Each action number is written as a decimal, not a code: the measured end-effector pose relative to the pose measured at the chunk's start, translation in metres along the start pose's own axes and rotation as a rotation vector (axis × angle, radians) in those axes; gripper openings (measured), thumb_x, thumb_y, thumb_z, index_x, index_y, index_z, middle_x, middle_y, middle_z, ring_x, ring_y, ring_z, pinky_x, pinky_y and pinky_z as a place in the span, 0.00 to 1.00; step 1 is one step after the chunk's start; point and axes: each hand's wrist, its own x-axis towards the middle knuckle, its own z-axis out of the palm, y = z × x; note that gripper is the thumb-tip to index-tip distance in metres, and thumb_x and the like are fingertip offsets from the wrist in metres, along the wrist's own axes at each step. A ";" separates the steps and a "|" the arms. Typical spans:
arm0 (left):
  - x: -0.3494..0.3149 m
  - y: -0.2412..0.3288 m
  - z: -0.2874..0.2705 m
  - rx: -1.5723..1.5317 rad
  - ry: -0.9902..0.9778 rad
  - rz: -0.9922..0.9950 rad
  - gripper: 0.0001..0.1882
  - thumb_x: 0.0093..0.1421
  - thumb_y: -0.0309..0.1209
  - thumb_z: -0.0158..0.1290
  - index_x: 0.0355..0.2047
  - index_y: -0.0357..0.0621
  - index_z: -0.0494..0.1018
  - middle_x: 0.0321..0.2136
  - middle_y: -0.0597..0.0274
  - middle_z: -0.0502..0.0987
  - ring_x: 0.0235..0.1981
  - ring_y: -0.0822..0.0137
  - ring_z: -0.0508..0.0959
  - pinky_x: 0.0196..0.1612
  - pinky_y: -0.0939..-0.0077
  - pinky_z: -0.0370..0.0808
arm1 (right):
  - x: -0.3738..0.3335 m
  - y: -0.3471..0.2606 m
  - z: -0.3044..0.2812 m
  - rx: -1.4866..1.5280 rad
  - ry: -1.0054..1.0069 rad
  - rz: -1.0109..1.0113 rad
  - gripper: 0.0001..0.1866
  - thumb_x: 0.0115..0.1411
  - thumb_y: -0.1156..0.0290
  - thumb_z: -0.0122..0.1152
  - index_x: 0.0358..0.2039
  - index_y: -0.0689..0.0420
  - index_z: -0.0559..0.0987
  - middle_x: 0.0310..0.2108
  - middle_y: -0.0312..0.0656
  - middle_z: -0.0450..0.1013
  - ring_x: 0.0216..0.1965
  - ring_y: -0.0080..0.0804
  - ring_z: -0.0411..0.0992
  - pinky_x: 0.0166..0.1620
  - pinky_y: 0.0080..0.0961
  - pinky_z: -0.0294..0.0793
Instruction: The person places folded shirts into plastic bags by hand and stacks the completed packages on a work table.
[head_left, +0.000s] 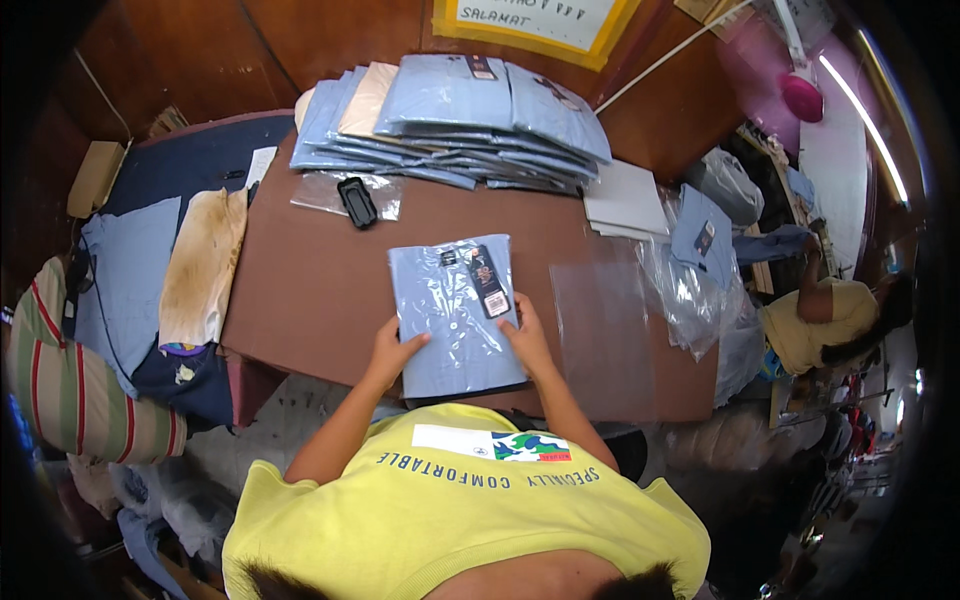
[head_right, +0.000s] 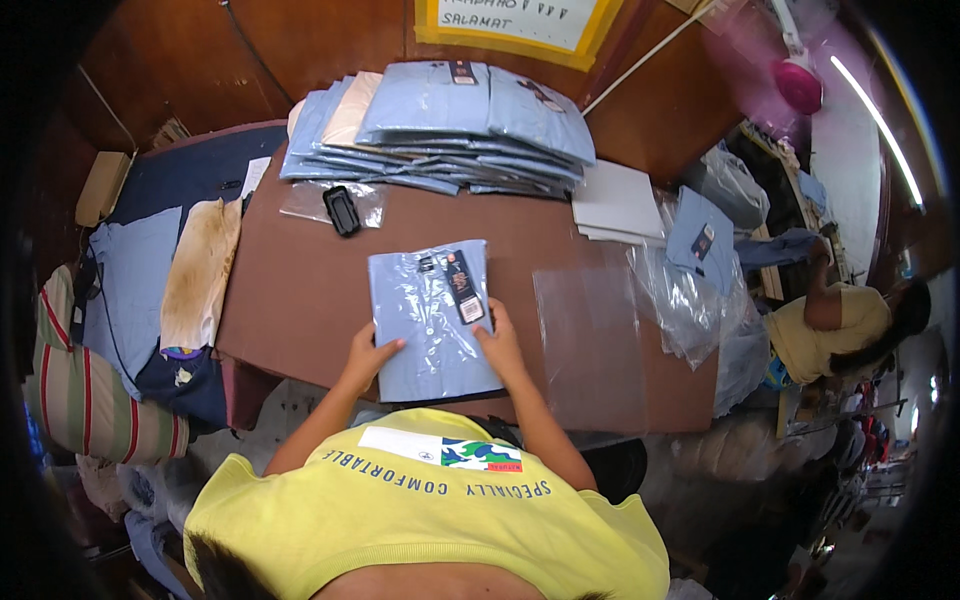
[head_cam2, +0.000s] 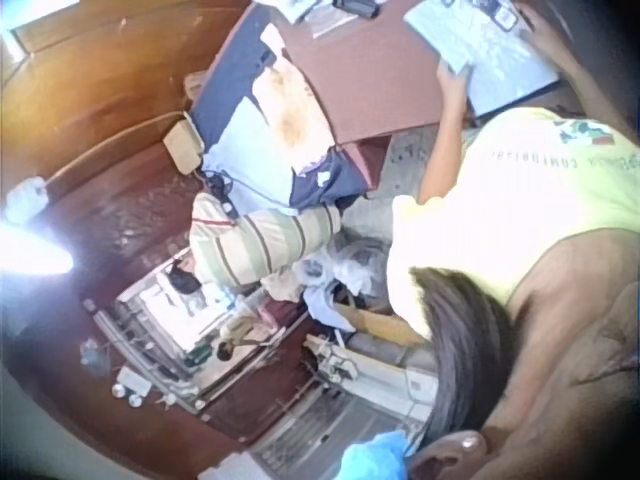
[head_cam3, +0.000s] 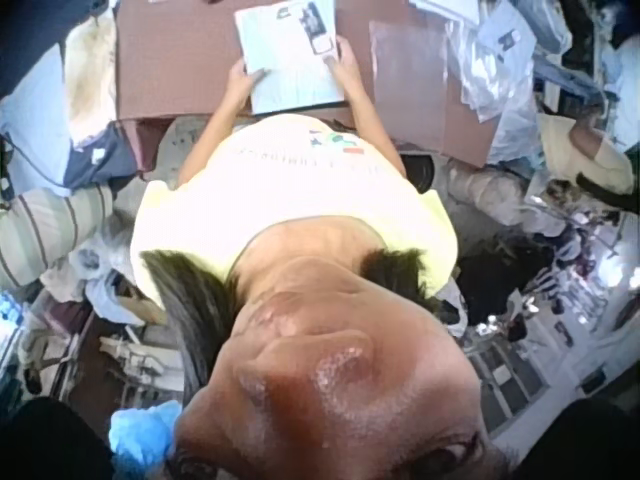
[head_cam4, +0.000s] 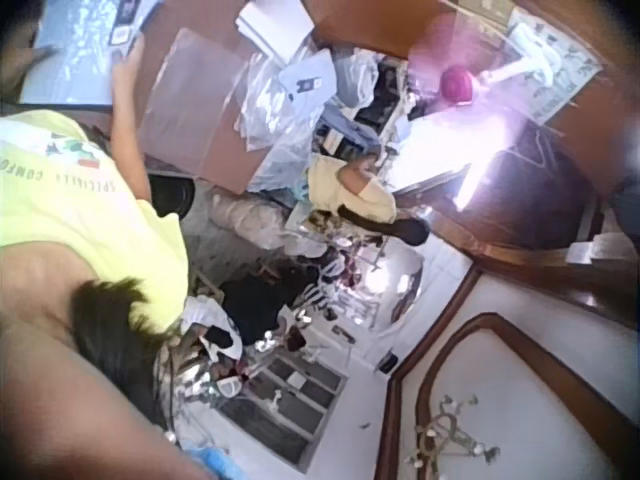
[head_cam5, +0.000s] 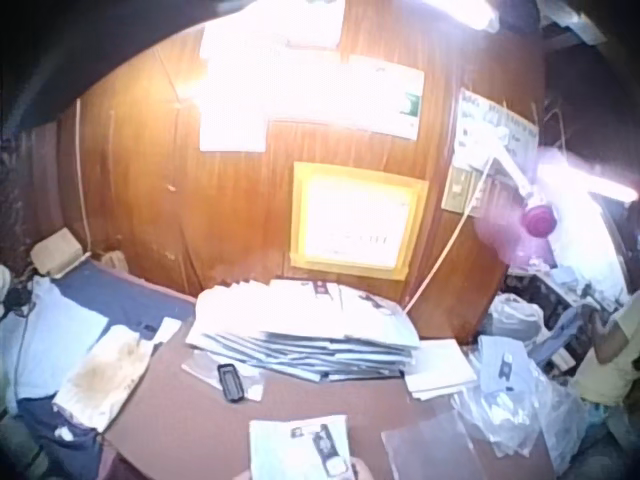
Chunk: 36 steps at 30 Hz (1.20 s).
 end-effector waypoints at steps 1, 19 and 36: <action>-0.003 -0.001 -0.009 0.000 0.091 0.132 0.40 0.50 0.28 0.60 0.59 0.36 0.51 0.51 0.52 0.65 0.50 0.63 0.68 0.50 0.69 0.68 | 0.004 -0.016 0.013 -0.005 -0.007 -0.096 0.25 0.53 0.82 0.54 0.53 0.62 0.63 0.46 0.42 0.67 0.49 0.28 0.65 0.52 0.23 0.63; 0.292 0.284 0.015 0.243 0.272 0.311 0.47 0.42 0.28 0.66 0.59 0.39 0.50 0.40 0.48 0.71 0.28 0.64 0.75 0.25 0.72 0.73 | 0.210 -0.229 -0.080 -0.446 0.588 -0.763 0.23 0.56 0.69 0.57 0.52 0.59 0.68 0.49 0.48 0.68 0.50 0.41 0.66 0.53 0.32 0.63; 0.222 0.186 0.154 0.877 0.338 1.219 0.21 0.50 0.33 0.56 0.46 0.49 0.68 0.49 0.53 0.67 0.50 0.50 0.65 0.51 0.57 0.62 | -0.018 0.075 -0.139 -1.185 0.564 0.162 0.29 0.60 0.47 0.45 0.61 0.38 0.58 0.65 0.39 0.48 0.65 0.51 0.42 0.62 0.56 0.38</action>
